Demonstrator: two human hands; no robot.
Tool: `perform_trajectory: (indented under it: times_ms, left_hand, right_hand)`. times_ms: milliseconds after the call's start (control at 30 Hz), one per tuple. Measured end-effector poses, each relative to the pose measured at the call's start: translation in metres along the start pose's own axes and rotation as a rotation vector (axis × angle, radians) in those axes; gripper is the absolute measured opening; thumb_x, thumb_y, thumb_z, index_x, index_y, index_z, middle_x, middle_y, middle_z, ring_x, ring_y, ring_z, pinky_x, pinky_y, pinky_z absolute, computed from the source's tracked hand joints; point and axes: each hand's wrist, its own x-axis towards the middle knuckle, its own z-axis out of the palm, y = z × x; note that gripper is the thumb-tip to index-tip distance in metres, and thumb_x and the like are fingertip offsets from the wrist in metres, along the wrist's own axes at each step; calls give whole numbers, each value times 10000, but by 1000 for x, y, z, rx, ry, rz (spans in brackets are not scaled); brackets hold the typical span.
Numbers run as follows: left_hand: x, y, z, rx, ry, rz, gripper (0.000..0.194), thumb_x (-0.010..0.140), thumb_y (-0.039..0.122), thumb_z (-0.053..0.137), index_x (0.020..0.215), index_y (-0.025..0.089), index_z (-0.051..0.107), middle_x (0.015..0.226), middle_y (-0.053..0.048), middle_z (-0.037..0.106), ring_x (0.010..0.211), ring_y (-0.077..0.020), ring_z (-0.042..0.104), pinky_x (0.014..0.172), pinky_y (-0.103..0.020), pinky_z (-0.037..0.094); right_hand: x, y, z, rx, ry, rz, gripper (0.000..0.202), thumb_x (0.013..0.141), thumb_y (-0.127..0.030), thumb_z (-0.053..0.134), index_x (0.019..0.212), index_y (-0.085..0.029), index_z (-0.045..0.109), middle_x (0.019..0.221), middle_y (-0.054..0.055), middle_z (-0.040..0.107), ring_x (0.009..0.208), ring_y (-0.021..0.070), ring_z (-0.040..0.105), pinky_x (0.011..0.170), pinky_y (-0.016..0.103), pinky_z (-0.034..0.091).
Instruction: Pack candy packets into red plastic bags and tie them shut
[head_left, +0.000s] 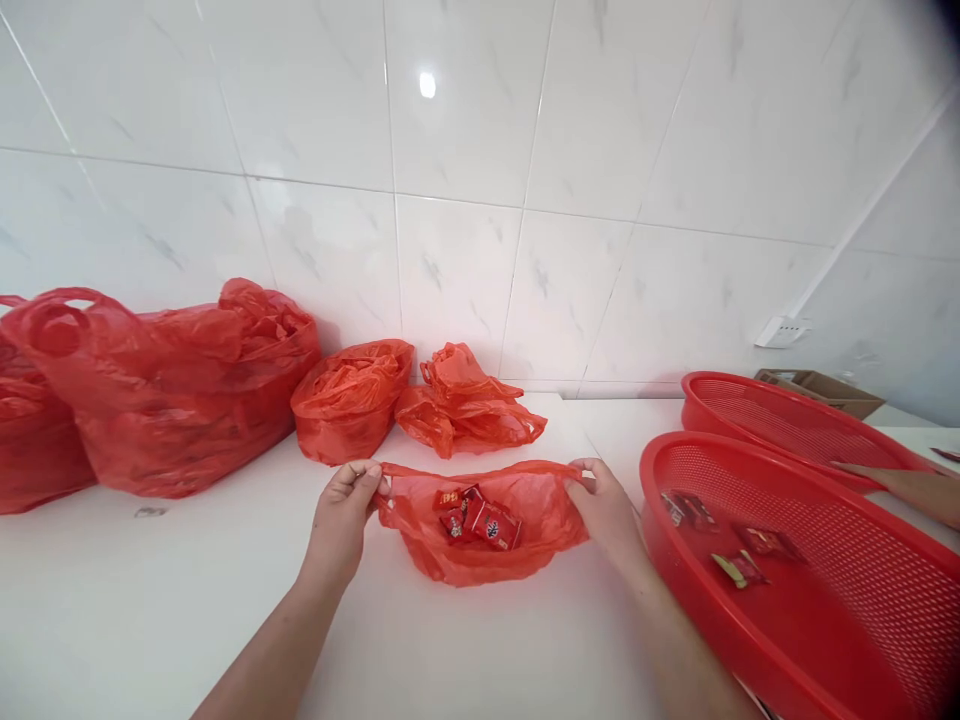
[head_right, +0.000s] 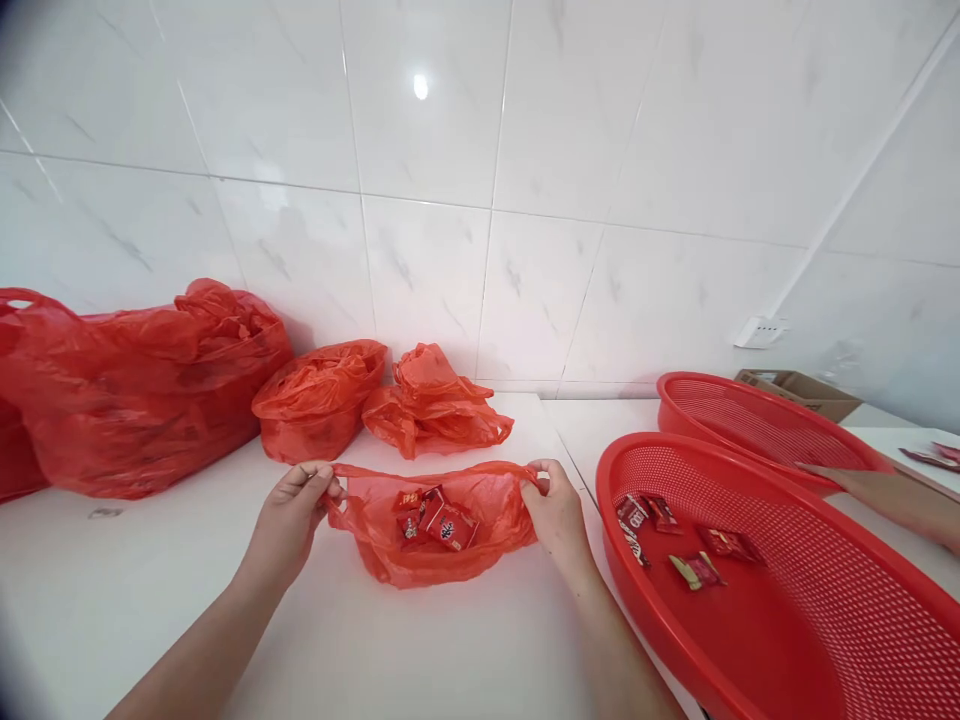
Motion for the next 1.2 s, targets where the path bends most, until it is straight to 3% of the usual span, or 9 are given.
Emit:
perform_trajectory:
  times_ms: [100, 233, 400, 600, 733, 833, 933, 1033, 1200]
  left_hand:
    - [7, 18, 4, -7, 80, 78, 248, 760, 429, 603, 801, 198, 525, 699, 20, 596, 639, -123, 557, 575, -233, 437]
    - [20, 49, 19, 26, 110, 152, 312, 740, 425, 615, 920, 191, 513, 736, 1, 607, 671, -143, 600, 621, -264, 464]
    - [21, 98, 45, 87, -131, 271, 520, 685, 303, 692, 1157, 225, 488, 883, -5, 582, 776, -133, 589, 702, -272, 487]
    - [14, 130, 50, 184, -238, 349, 670, 682, 281, 682, 1302, 290, 429, 1236, -66, 533, 1001, -215, 563, 755, -330, 514]
    - [15, 123, 44, 265, -225, 314, 597, 690, 324, 680, 1250, 252, 486, 1045, -60, 620, 1003, -235, 577, 765, -341, 509]
    - [14, 107, 34, 272, -224, 270, 623, 699, 377, 687, 1269, 274, 459, 1069, -64, 613, 1044, -247, 568, 810, -362, 505]
    - [13, 80, 18, 285, -133, 287, 729, 687, 427, 699, 1328, 305, 373, 1295, -86, 498, 1210, -268, 463, 914, -391, 460]
    - [12, 47, 9, 352, -151, 187, 830, 668, 467, 704, 1372, 281, 305, 1395, -129, 403, 1316, -289, 346, 1000, -441, 381]
    - [4, 1, 31, 271, -321, -24, 985, 600, 452, 764, 1410, 231, 249, 1413, -178, 380, 1286, -330, 392, 944, -421, 438]
  right_hand:
    - [1, 4, -1, 217, -13, -32, 271, 707, -316, 515, 963, -230, 502, 866, 7, 648, 662, 162, 602, 552, 260, 456]
    - [2, 6, -5, 150, 61, -145, 186, 736, -392, 545, 765, -211, 515, 688, -22, 569, 613, 139, 521, 550, 243, 411]
    - [-6, -7, -15, 246, 117, -182, 381, 751, -481, 587, 596, -207, 373, 535, -52, 373, 517, 104, 339, 489, 221, 296]
    - [-13, -19, -33, 859, -125, -158, 432, 799, -535, 522, 599, -207, 325, 603, -32, 329, 527, 111, 352, 509, 241, 354]
    - [-11, -16, -34, 915, -167, -148, 274, 798, -523, 527, 787, -250, 506, 763, 1, 496, 657, 149, 496, 598, 282, 442]
    - [-6, -12, -30, 896, -79, -213, 419, 732, -583, 580, 1026, -288, 530, 1055, 49, 555, 916, 203, 556, 747, 334, 478]
    - [0, -6, -25, 844, 11, -276, 773, 596, -607, 698, 1256, -326, 408, 1310, 85, 454, 1196, 252, 455, 924, 386, 438]
    - [5, 1, -15, 810, -74, -257, 1078, 522, -594, 754, 1404, -333, 192, 1441, 107, 324, 1323, 264, 328, 1023, 431, 368]
    - [12, 19, 9, 669, 115, 48, 1080, 608, -524, 736, 1440, -316, 79, 1472, 107, 275, 1329, 244, 333, 1029, 409, 381]
